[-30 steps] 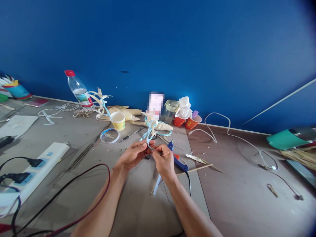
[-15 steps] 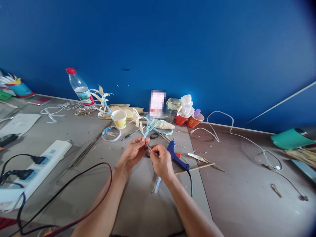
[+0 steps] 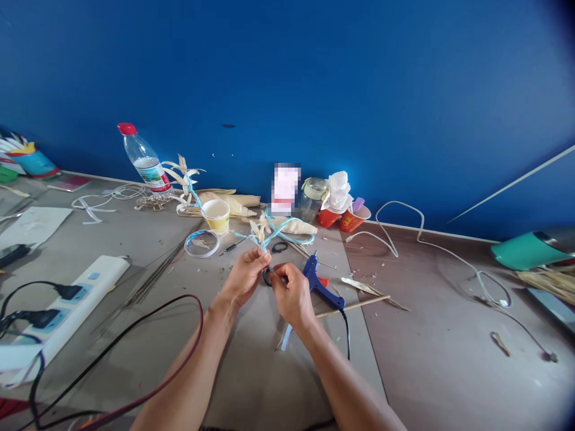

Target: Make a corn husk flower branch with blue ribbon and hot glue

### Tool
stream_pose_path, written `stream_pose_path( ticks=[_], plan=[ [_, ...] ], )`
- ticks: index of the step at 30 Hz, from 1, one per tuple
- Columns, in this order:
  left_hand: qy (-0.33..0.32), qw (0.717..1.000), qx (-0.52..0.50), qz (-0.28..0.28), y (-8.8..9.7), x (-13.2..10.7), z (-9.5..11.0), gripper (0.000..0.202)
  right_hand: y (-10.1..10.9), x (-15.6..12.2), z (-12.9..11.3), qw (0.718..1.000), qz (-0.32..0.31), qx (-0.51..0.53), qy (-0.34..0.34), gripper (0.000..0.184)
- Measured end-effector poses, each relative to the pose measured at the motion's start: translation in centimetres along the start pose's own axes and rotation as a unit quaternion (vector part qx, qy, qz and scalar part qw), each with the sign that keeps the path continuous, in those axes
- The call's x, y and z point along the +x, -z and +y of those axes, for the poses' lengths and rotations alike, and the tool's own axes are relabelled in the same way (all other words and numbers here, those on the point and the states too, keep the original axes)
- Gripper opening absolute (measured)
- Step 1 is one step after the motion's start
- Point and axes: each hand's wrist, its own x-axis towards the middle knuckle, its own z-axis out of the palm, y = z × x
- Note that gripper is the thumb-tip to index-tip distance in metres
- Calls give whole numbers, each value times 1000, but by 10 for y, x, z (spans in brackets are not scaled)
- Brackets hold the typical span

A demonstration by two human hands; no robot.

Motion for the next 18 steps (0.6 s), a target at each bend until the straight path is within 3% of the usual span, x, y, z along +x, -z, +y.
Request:
stream_pose_path(
  ticks=[8, 13, 15, 18],
  plan=[
    [-15, 998, 47, 31, -2, 1, -4, 19, -3, -2, -1, 994, 68, 5, 85, 16],
    [40, 995, -50, -76, -2, -4, 3, 23, 0, 5, 0, 985, 55, 143, -73, 14],
    [61, 988, -100, -105, -1, -5, 4, 21, 2, 8, 1, 955, 46, 261, -130, 18],
    [55, 985, -129, -97, 2, -4, 2, 12, 5, 12, -1, 889, 4, 416, -191, 23]
  ],
)
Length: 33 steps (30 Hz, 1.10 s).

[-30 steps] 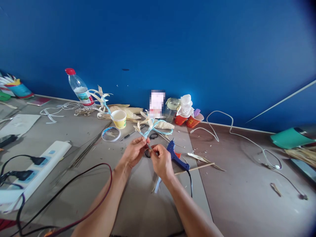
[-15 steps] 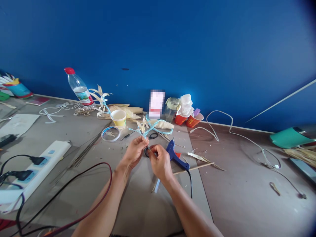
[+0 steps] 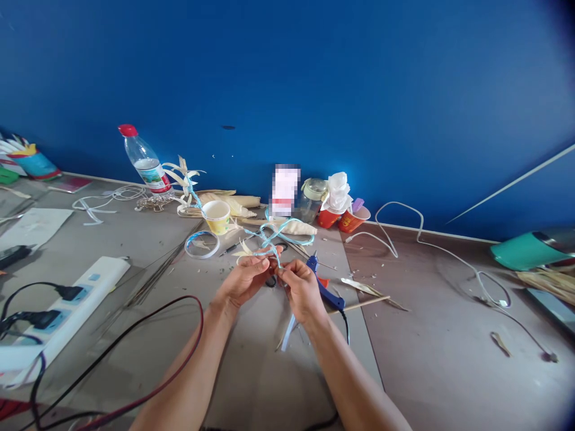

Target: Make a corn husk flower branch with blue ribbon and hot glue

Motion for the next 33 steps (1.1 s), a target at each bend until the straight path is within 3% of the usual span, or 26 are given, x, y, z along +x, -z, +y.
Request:
stream_pose_path(
  ticks=[4, 9, 14, 16, 18, 22, 26, 28, 30, 33],
  plan=[
    [8, 1000, 4, 19, 5, 3, -1, 11, -2, -1, -2, 989, -62, 92, -94, 22],
    [6, 1000, -7, 2, 5, 3, 0, 17, 0, -1, 0, 966, -110, 159, -169, 20],
    [6, 1000, -25, -6, 2, 3, -1, 19, 0, 0, 2, 962, -120, 138, -202, 18],
    [-8, 1000, -21, 18, 1, 4, 1, 20, -1, 0, 4, 982, -94, 58, -151, 18],
    [-28, 998, -13, 58, -1, 6, 2, 21, -1, -2, 5, 994, -59, -76, -55, 18],
    [-72, 989, 14, 128, -2, 8, 1, 19, 0, -6, 8, 936, -46, -330, 112, 14],
    [-90, 983, 61, 149, -2, 8, -3, 19, 0, -10, 11, 893, -32, -402, 202, 14],
    [-96, 981, 92, 140, -3, 7, -4, 18, 0, -9, 11, 904, -22, -388, 180, 14],
    [-84, 984, 104, 114, -3, 6, -3, 17, -1, -7, 11, 938, -15, -328, 111, 16],
    [-34, 997, 65, 33, -4, 3, 3, 17, -2, -4, 7, 990, -38, -133, -23, 18]
  ],
)
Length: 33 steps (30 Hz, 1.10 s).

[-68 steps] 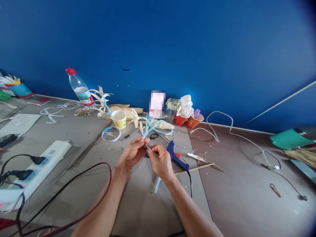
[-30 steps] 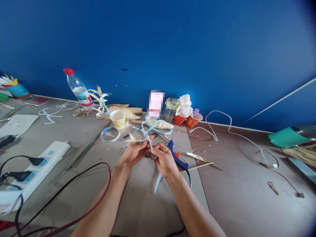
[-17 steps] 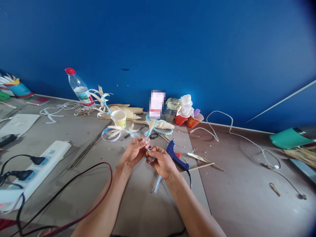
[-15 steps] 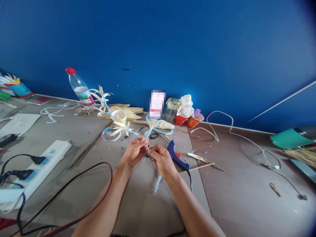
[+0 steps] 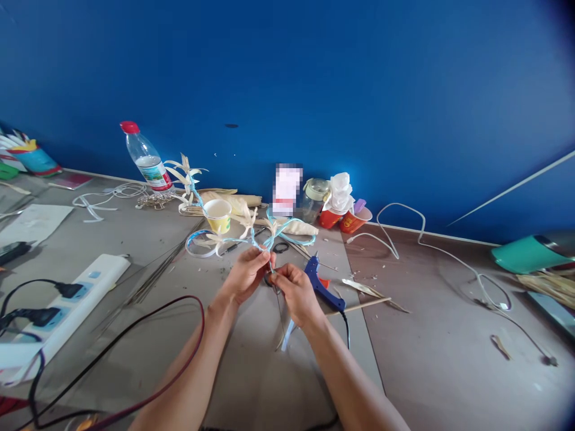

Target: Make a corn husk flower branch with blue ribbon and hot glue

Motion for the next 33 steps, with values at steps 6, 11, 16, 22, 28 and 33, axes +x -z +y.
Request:
stream_pose_path(
  ticks=[6, 11, 16, 22, 28, 33],
  plan=[
    [60, 992, -58, -97, 9, -1, 7, 29, 7, 3, -9, 940, -118, 279, -154, 20],
    [46, 995, -68, -59, 16, 0, 4, 19, 13, 5, -9, 913, -156, 327, -186, 20],
    [25, 995, -74, -54, 15, -1, 4, 13, 12, 4, -10, 912, -165, 323, -190, 20],
    [55, 993, -66, -78, 13, -3, 6, 16, 14, 3, -9, 899, -192, 339, -199, 21],
    [36, 996, -39, -75, 16, -2, 5, 17, 15, 4, -7, 896, -197, 348, -195, 21],
    [24, 997, -48, -51, 18, 1, 2, 11, 14, 4, -7, 901, -191, 337, -196, 22]
  ],
)
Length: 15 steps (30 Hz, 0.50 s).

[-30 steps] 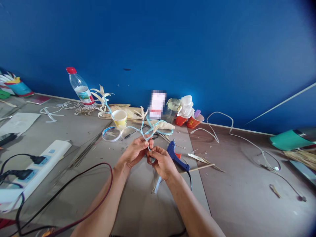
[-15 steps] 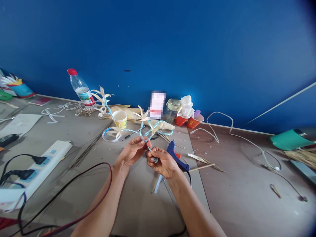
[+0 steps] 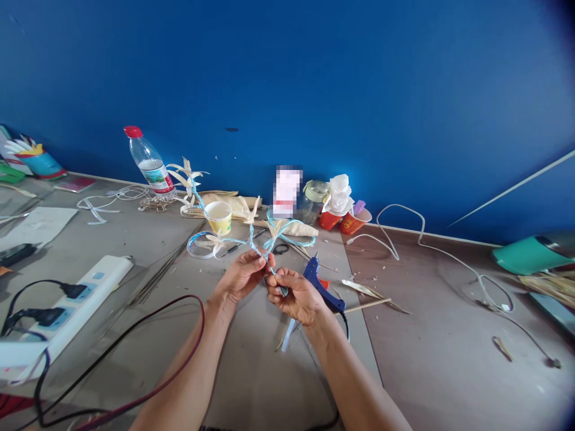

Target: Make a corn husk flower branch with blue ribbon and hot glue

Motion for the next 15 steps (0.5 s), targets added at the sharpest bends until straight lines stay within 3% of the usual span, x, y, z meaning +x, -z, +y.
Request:
stream_pose_path(
  ticks=[15],
  plan=[
    [18, 1000, -2, 5, -4, -3, 1, 21, 2, 1, 0, 1000, -1, 23, 8, 19]
  ],
)
